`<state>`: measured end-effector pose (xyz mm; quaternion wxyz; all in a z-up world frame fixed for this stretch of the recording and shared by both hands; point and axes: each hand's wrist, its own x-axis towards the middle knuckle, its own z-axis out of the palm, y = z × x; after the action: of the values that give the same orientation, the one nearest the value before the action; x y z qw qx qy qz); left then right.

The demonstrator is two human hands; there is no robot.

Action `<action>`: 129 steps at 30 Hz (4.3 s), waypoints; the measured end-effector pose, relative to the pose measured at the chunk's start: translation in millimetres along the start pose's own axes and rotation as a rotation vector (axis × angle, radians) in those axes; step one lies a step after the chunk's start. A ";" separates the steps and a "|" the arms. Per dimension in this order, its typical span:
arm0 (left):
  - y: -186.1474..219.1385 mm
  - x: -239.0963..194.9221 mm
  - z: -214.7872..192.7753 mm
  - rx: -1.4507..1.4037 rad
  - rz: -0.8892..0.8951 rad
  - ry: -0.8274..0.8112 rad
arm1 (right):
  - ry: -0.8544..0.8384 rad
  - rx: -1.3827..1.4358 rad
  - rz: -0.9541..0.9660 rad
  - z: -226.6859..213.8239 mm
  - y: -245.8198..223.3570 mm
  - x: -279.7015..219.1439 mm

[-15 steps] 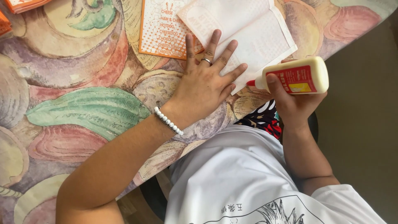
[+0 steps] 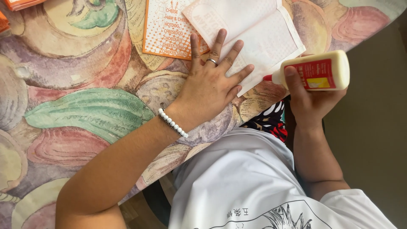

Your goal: Manually applying glue to the edges of paper bags and folding them for assembly.

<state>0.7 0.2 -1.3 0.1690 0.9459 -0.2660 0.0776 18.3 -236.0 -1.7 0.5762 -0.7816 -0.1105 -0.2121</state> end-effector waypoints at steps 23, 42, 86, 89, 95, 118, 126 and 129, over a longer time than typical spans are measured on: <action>-0.3 0.4 0.5 0.012 -0.004 -0.015 | 0.000 0.035 0.063 7.7 0.6 -5.8; 0.6 0.7 -6.3 0.011 0.001 -0.043 | 0.082 0.004 -0.044 -13.3 29.3 22.1; 3.1 2.8 -4.8 -0.061 0.323 0.120 | -0.465 -0.541 -0.344 -20.3 34.3 93.3; 3.2 2.4 -3.5 -0.067 0.341 0.089 | -0.590 -0.351 -0.106 -6.3 29.8 89.4; 0.5 2.6 3.6 -0.037 0.334 0.078 | -0.621 0.129 0.224 -14.5 18.0 94.3; 3.7 -0.3 -14.0 -1.754 -0.550 -0.542 | -0.850 0.336 -0.272 -7.6 -36.7 71.7; 13.1 2.9 -0.8 -1.771 -0.534 0.130 | -0.986 1.103 0.141 -0.1 49.8 99.6; 18.5 0.8 -14.4 -1.391 -0.473 0.269 | -0.686 1.613 0.659 8.6 -2.4 69.2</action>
<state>-9.2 -9.7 17.5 0.7718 0.6348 -0.0201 -0.0318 80.3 -232.0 29.9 0.9112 -0.1575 -0.1610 0.3449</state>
